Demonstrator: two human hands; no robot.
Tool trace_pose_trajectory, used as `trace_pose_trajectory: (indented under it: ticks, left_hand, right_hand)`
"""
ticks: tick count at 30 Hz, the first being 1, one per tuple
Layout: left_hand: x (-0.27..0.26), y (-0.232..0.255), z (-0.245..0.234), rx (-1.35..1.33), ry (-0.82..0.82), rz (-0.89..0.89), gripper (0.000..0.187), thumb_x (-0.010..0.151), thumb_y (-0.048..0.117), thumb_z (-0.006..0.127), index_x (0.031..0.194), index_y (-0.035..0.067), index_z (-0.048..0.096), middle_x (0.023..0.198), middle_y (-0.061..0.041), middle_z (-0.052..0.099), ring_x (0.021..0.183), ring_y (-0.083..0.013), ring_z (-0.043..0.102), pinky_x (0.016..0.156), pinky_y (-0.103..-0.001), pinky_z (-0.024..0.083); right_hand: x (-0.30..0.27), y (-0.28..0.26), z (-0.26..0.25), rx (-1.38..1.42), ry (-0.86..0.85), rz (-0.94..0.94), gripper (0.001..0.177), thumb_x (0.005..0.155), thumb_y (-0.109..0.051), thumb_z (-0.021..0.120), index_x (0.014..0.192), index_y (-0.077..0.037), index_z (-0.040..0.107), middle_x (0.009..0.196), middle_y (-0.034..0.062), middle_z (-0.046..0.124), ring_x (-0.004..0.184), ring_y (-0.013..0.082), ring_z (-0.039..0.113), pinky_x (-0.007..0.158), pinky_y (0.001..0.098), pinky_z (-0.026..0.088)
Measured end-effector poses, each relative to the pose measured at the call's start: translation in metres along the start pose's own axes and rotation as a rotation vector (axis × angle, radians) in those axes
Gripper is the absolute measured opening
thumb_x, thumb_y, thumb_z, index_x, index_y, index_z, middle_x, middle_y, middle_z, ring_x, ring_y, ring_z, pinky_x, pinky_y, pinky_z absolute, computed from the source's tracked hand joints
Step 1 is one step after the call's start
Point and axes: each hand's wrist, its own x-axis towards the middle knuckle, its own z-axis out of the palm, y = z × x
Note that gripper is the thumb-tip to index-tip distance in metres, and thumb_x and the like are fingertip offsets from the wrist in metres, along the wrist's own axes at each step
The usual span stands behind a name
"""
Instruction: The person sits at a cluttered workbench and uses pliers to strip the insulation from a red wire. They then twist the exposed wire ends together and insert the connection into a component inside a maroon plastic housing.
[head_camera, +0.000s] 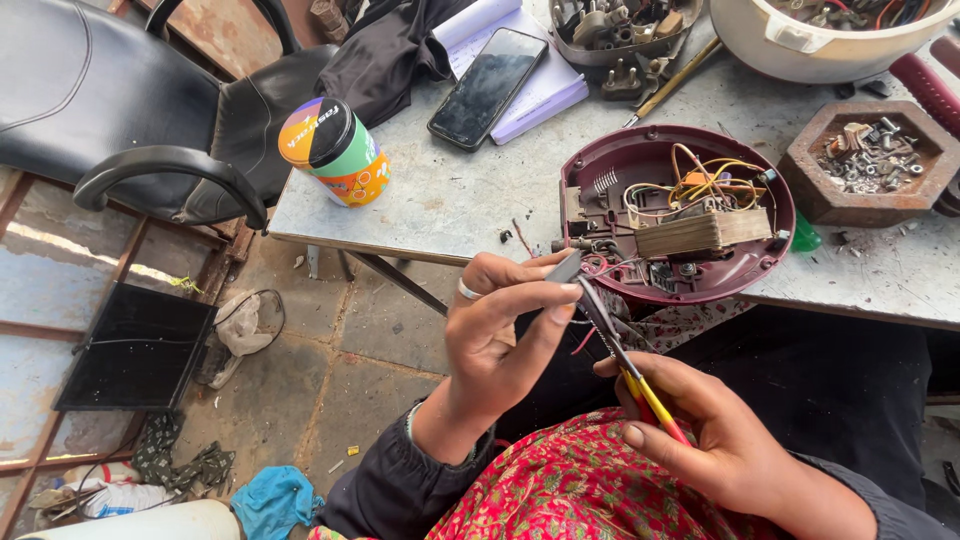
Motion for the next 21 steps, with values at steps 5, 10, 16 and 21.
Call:
trace_pose_trajectory:
  ticks: [5, 10, 16, 21]
  left_hand:
    - [0.003, 0.002, -0.006, 0.003, -0.037, 0.019, 0.013, 0.103, -0.001, 0.069, 0.113, 0.005, 0.075, 0.116, -0.009, 0.061, 0.118, -0.0242, 0.071, 0.108, -0.037, 0.061]
    - [-0.001, 0.003, -0.007, -0.006, -0.030, -0.022, 0.012, 0.107, -0.001, 0.064, 0.113, 0.003, 0.074, 0.122, -0.009, 0.061, 0.121, -0.0239, 0.069, 0.104, -0.033, 0.059]
    - [-0.004, -0.003, -0.005, -0.284, -0.018, -0.127, 0.019, 0.112, -0.003, 0.056, 0.128, -0.002, 0.066, 0.130, -0.010, 0.056, 0.128, -0.0221, 0.064, 0.111, -0.032, 0.054]
    - [-0.008, -0.008, -0.009, -0.453, -0.039, -0.189, 0.022, 0.113, -0.001, 0.057, 0.134, -0.001, 0.063, 0.134, -0.012, 0.057, 0.131, -0.0205, 0.063, 0.113, -0.031, 0.053]
  right_hand:
    - [-0.002, 0.008, -0.002, 0.070, -0.004, 0.035, 0.049, 0.089, -0.011, 0.073, 0.136, -0.001, 0.062, 0.092, 0.0026, 0.062, 0.085, 0.0099, 0.057, 0.078, 0.0273, 0.051]
    - [-0.002, 0.018, -0.006, 0.095, -0.036, 0.051, 0.046, 0.089, -0.009, 0.072, 0.133, 0.000, 0.064, 0.091, 0.0020, 0.062, 0.083, 0.0098, 0.058, 0.077, 0.0266, 0.051]
    - [-0.001, 0.018, -0.009, 0.165, -0.098, 0.114, 0.040, 0.088, -0.011, 0.072, 0.126, 0.001, 0.063, 0.086, 0.0037, 0.062, 0.073, 0.0098, 0.056, 0.064, 0.0268, 0.049]
    - [0.005, 0.020, -0.012, 0.791, -0.308, 0.129, 0.043, 0.092, -0.009, 0.070, 0.128, 0.012, 0.058, 0.082, 0.0083, 0.055, 0.064, 0.0164, 0.057, 0.057, 0.0321, 0.049]
